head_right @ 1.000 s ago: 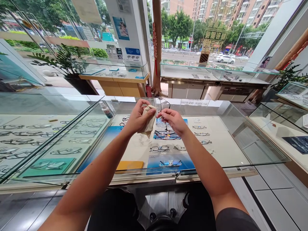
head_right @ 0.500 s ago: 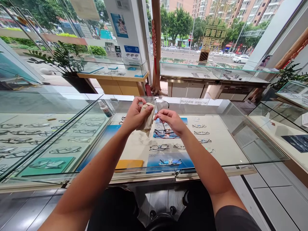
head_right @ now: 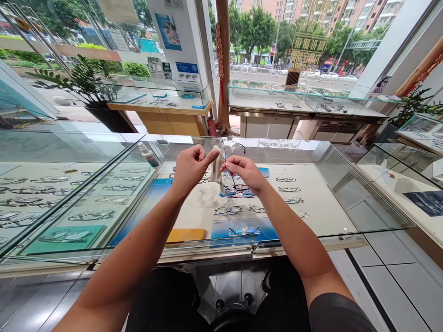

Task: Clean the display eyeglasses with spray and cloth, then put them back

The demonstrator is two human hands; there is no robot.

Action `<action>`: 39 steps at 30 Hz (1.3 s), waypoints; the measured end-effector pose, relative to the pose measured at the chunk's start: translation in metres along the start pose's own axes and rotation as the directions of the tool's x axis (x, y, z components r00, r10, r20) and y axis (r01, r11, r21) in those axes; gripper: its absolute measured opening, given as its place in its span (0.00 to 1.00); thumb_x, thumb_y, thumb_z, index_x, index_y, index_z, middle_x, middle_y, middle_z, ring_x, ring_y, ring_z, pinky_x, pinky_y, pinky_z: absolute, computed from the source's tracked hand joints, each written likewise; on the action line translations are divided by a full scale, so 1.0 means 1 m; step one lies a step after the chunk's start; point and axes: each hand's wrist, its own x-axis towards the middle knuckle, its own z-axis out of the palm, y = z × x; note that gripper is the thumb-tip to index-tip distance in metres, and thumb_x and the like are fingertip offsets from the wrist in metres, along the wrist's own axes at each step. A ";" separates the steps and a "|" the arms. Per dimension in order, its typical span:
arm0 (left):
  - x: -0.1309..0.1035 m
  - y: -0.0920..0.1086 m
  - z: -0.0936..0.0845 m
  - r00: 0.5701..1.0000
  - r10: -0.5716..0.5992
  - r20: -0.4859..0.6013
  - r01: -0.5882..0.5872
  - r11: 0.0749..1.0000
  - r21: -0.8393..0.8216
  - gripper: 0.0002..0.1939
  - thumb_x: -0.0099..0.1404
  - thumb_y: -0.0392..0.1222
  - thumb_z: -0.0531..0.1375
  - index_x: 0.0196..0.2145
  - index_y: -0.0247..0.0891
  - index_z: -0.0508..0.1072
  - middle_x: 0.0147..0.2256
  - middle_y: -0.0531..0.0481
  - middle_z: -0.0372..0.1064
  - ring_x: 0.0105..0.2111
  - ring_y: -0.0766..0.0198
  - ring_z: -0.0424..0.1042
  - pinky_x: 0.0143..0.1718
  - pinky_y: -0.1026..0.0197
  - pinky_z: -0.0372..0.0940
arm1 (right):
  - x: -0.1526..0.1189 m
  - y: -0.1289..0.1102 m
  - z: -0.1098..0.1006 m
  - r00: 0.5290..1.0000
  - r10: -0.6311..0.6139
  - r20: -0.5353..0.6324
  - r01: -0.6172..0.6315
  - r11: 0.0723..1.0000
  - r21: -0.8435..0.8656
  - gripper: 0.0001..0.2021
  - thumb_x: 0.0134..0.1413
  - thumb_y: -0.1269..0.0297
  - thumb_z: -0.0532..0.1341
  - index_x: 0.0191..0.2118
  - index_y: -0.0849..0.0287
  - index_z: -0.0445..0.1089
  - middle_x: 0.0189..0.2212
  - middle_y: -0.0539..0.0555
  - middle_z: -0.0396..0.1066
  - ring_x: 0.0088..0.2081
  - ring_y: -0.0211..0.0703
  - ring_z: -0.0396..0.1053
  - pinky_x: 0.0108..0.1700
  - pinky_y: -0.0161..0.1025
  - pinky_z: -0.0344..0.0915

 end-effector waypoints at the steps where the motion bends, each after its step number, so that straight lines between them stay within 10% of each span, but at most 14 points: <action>1: 0.000 0.000 0.000 0.998 -0.030 0.063 0.032 0.999 -0.037 0.33 0.70 0.69 0.67 0.26 0.42 0.59 0.23 0.55 0.59 0.27 0.64 0.58 0.33 0.57 0.53 | 0.000 0.000 0.000 1.000 0.000 0.001 0.000 1.000 0.000 0.18 0.59 0.43 0.75 0.36 0.54 0.80 0.37 0.53 0.78 0.38 0.43 0.65 0.44 0.43 0.61; 5: 0.001 -0.002 0.005 0.960 -0.106 0.260 0.170 0.956 -0.239 0.33 0.68 0.77 0.63 0.36 0.39 0.75 0.32 0.48 0.76 0.34 0.58 0.74 0.36 0.58 0.63 | 0.000 0.001 0.001 1.000 0.007 0.001 -0.007 1.000 -0.014 0.18 0.59 0.43 0.75 0.36 0.54 0.81 0.38 0.53 0.78 0.38 0.43 0.65 0.44 0.43 0.62; 12: 0.001 -0.005 0.014 0.812 -0.121 0.570 0.477 0.701 -0.530 0.34 0.65 0.75 0.68 0.30 0.36 0.78 0.31 0.46 0.75 0.36 0.60 0.73 0.44 0.57 0.70 | 0.002 0.003 0.001 0.998 0.054 -0.019 -0.054 0.998 -0.018 0.20 0.54 0.42 0.77 0.35 0.55 0.81 0.37 0.53 0.79 0.39 0.43 0.68 0.44 0.42 0.63; 22: 0.005 -0.007 0.016 0.836 -0.101 0.539 0.529 0.409 -0.744 0.18 0.72 0.54 0.72 0.40 0.33 0.82 0.34 0.45 0.80 0.33 0.64 0.76 0.42 0.61 0.72 | 0.002 0.000 0.004 0.995 0.093 -0.036 -0.090 0.993 0.077 0.21 0.51 0.43 0.79 0.34 0.55 0.80 0.36 0.53 0.79 0.39 0.42 0.69 0.41 0.42 0.62; 39: 0.004 -0.004 0.014 0.820 0.070 0.568 0.502 0.388 -0.773 0.23 0.56 0.44 0.82 0.45 0.33 0.82 0.35 0.47 0.80 0.28 0.67 0.74 0.34 0.62 0.67 | 0.001 0.003 0.007 0.990 0.139 -0.026 -0.135 0.982 0.131 0.18 0.46 0.51 0.81 0.36 0.57 0.82 0.35 0.55 0.79 0.40 0.44 0.69 0.41 0.43 0.63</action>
